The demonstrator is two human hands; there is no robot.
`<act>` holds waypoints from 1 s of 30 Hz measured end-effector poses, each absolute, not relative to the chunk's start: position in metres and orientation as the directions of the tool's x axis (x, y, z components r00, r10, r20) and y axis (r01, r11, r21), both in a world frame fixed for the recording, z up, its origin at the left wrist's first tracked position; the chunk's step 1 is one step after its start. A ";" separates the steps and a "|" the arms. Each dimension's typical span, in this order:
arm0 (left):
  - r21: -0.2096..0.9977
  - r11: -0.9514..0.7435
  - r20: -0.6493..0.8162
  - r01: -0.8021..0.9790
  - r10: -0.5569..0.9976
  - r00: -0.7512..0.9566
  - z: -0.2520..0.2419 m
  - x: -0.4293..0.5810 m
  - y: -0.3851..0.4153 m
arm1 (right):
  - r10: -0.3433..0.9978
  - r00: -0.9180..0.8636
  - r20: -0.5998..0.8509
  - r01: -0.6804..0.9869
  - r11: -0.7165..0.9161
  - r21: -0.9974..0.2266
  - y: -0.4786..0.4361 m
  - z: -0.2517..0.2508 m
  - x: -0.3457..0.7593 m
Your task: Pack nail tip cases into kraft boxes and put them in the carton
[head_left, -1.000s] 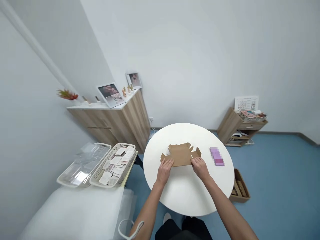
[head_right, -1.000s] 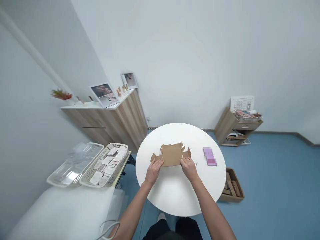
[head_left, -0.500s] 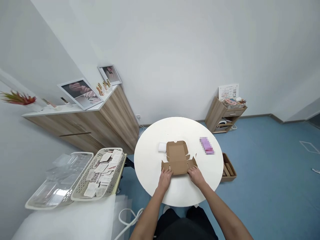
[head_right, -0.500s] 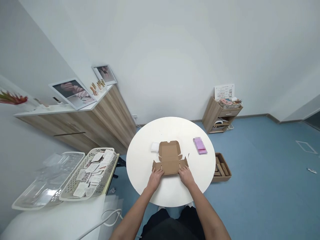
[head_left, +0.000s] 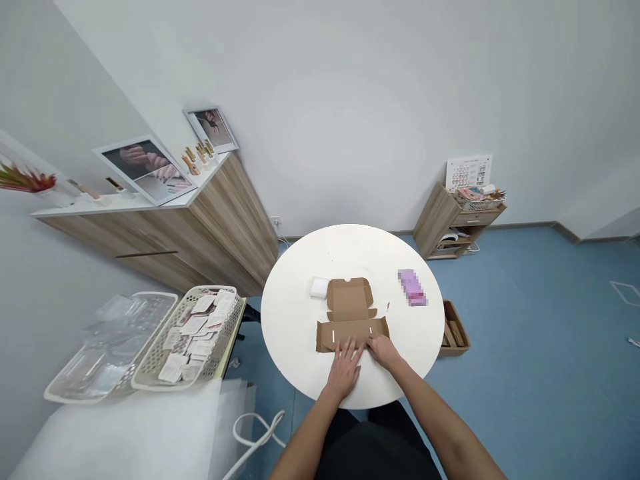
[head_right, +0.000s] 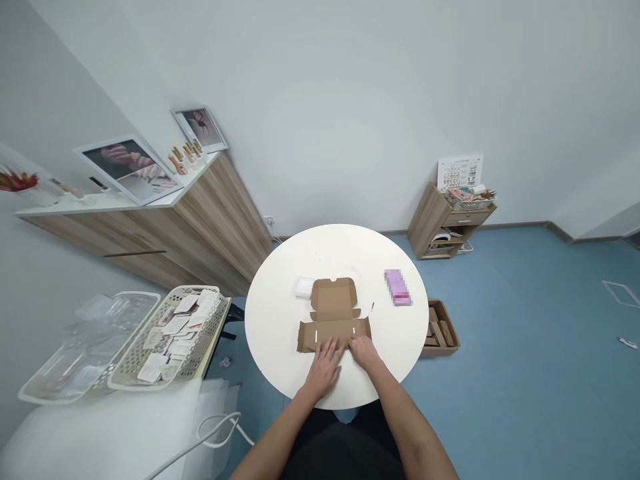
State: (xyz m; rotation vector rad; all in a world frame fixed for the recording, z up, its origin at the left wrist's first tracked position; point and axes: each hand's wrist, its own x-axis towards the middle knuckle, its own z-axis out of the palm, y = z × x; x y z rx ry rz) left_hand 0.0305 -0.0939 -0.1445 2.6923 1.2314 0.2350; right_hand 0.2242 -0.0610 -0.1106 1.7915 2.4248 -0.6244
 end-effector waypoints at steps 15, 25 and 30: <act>0.231 -0.573 -0.025 0.787 0.805 0.593 -0.144 0.049 -0.096 | 0.992 -0.089 -0.086 0.892 0.041 -0.449 0.009 -0.102 0.239; 0.249 -0.548 -0.002 0.799 0.825 0.566 -0.159 0.049 -0.091 | 0.816 0.316 -0.484 0.648 -0.558 -0.519 0.074 -0.118 0.236; 0.236 -0.558 -0.021 0.796 0.816 0.578 -0.168 0.050 -0.082 | 0.798 0.299 -0.523 0.665 -0.567 -0.486 0.078 -0.123 0.237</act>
